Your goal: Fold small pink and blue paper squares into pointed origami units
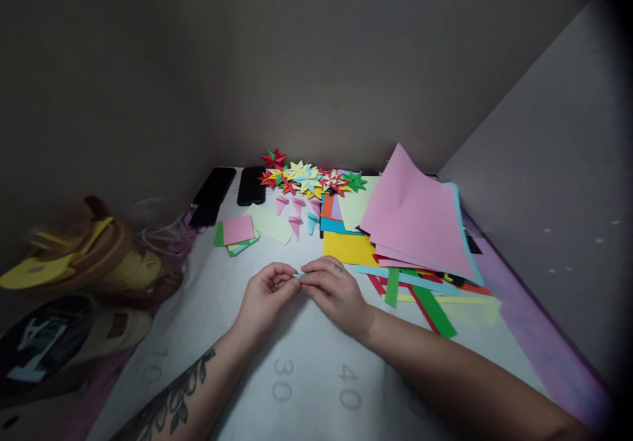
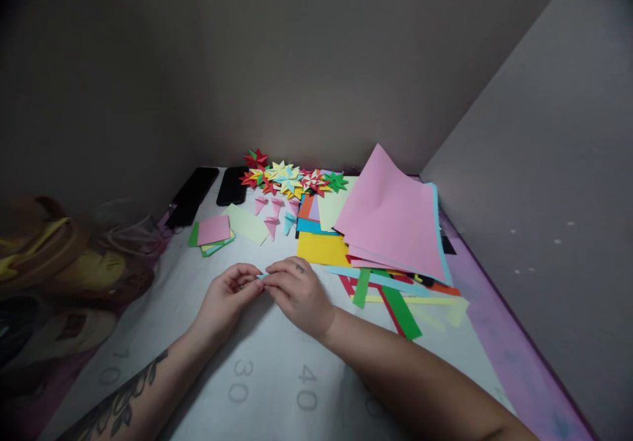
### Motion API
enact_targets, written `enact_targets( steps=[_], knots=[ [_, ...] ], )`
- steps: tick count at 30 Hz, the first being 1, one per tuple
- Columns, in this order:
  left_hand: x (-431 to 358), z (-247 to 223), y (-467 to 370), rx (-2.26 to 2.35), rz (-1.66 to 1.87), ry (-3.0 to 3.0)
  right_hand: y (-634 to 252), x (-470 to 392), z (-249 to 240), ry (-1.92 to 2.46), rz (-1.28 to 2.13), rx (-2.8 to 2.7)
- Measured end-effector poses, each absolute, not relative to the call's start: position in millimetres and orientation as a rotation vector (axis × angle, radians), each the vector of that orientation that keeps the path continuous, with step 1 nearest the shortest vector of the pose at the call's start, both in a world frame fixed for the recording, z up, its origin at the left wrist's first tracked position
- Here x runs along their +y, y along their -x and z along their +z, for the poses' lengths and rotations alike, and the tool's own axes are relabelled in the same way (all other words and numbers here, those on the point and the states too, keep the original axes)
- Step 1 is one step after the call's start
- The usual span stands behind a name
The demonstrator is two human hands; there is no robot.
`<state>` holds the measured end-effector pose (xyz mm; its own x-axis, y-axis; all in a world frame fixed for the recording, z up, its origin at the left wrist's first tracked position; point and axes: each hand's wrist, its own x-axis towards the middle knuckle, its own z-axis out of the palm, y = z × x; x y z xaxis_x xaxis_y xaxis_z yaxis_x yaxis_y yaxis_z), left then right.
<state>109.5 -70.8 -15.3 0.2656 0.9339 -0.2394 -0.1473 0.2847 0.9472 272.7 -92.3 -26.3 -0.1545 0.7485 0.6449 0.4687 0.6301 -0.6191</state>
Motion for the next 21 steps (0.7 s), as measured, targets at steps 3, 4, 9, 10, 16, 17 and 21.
enact_targets(
  steps=[3, 4, 9, 10, 16, 17, 21],
  knots=[
    [-70.5, -14.1, -108.0, 0.976, 0.911, -0.91, -274.5, -91.8, -26.9, 0.964, 0.268, -1.832],
    [-70.6, -13.6, -107.7, 0.964, 0.903, -0.882, -275.2, -91.7, -27.1, 0.959, 0.242, -1.847],
    [-72.4, -9.9, -109.6, 0.965, 0.913, -0.788, -276.6, -91.8, -26.8, 0.951, 0.119, -1.914],
    [-73.0, -9.4, -110.6, 0.977, 0.923, -0.782, -276.5, -92.0, -27.1, 0.95, 0.106, -1.915],
    [-74.3, -11.7, -113.9, 1.03, 0.989, -0.794, -274.7, -92.4, -30.3, 0.947, 0.107, -1.881],
    [-74.2, -12.4, -113.6, 1.03, 1.001, -0.812, -274.6, -92.3, -30.3, 0.955, 0.119, -1.876],
    [-74.4, -11.8, -111.0, 1.053, 1.024, -0.972, -274.9, -91.2, -27.7, 0.999, 0.188, -1.83]
  ],
)
